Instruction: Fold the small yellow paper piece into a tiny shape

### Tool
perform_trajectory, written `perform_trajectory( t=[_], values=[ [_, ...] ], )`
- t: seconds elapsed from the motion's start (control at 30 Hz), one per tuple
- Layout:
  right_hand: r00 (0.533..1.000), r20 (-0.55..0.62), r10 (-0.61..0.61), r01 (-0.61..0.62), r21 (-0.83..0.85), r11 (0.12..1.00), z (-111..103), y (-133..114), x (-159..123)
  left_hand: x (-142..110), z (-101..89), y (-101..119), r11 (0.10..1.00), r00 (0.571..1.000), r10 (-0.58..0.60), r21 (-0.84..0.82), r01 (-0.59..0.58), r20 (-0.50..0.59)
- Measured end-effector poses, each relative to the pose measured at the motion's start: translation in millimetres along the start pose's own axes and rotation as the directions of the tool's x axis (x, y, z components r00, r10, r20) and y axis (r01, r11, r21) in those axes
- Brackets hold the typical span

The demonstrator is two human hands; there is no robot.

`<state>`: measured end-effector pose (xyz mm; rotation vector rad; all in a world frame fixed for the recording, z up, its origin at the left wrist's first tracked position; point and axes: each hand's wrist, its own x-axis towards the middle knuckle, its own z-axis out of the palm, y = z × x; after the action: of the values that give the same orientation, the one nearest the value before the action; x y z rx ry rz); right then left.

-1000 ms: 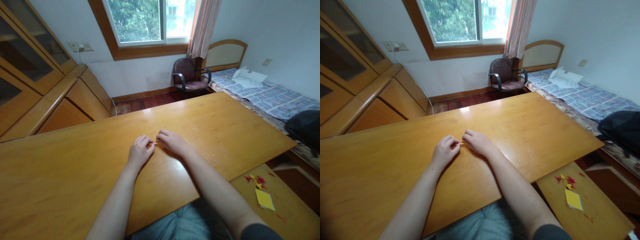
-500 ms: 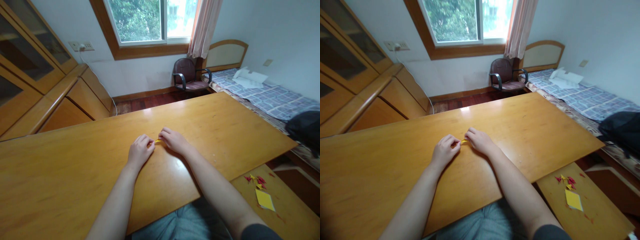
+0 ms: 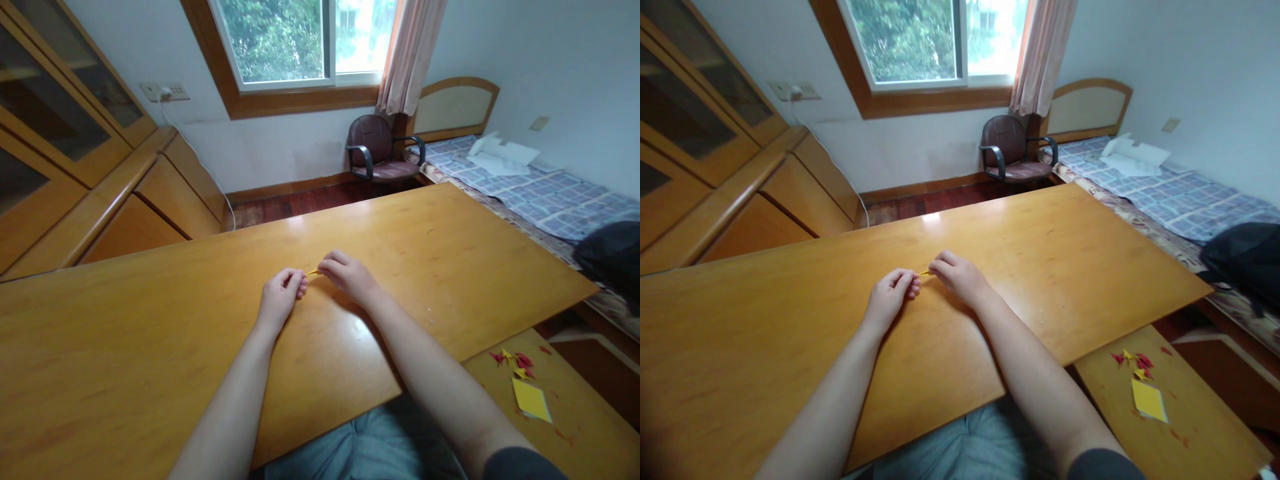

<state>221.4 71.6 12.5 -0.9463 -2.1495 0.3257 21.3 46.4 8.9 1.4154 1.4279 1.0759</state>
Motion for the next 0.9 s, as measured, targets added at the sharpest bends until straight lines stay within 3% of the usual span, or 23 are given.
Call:
perform_trajectory(
  t=[0.2, 0.3, 0.5, 0.7, 0.8, 0.9],
  values=[
    [0.999, 0.051, -0.015, 0.013, 0.040, 0.999, 2.7, -3.9, -3.3, -2.2, 2.2, 3.2, 0.947, 0.979, -0.106, -0.281, 0.153, 0.176],
    [0.999, 0.035, -0.036, 0.033, 0.075, 0.997, 4.7, -4.8, -3.7, -3.5, 2.3, 7.1, 0.919, 0.981, -0.123, -0.355, 0.169, 0.148],
    [0.994, -0.105, -0.034, 0.048, 0.141, 0.989, 4.5, -7.0, -2.2, -2.9, 3.0, 6.2, 0.916, 0.990, -0.114, -0.377, 0.138, 0.086],
    [0.994, -0.075, 0.074, -0.052, 0.270, 0.962, 5.4, -7.9, -0.5, -2.0, 2.9, -4.0, 0.954, 0.997, -0.031, -0.297, 0.052, 0.077],
    [0.974, -0.034, 0.222, -0.189, 0.416, 0.890, 10.1, -6.2, 0.1, -2.1, 2.7, -5.2, 0.965, 0.997, -0.008, -0.259, 0.028, 0.077],
    [0.927, 0.084, 0.365, -0.337, 0.615, 0.713, 14.8, -4.5, 0.3, -2.9, 3.4, -3.4, 0.972, 0.996, -0.004, -0.232, 0.026, 0.093]
  ],
)
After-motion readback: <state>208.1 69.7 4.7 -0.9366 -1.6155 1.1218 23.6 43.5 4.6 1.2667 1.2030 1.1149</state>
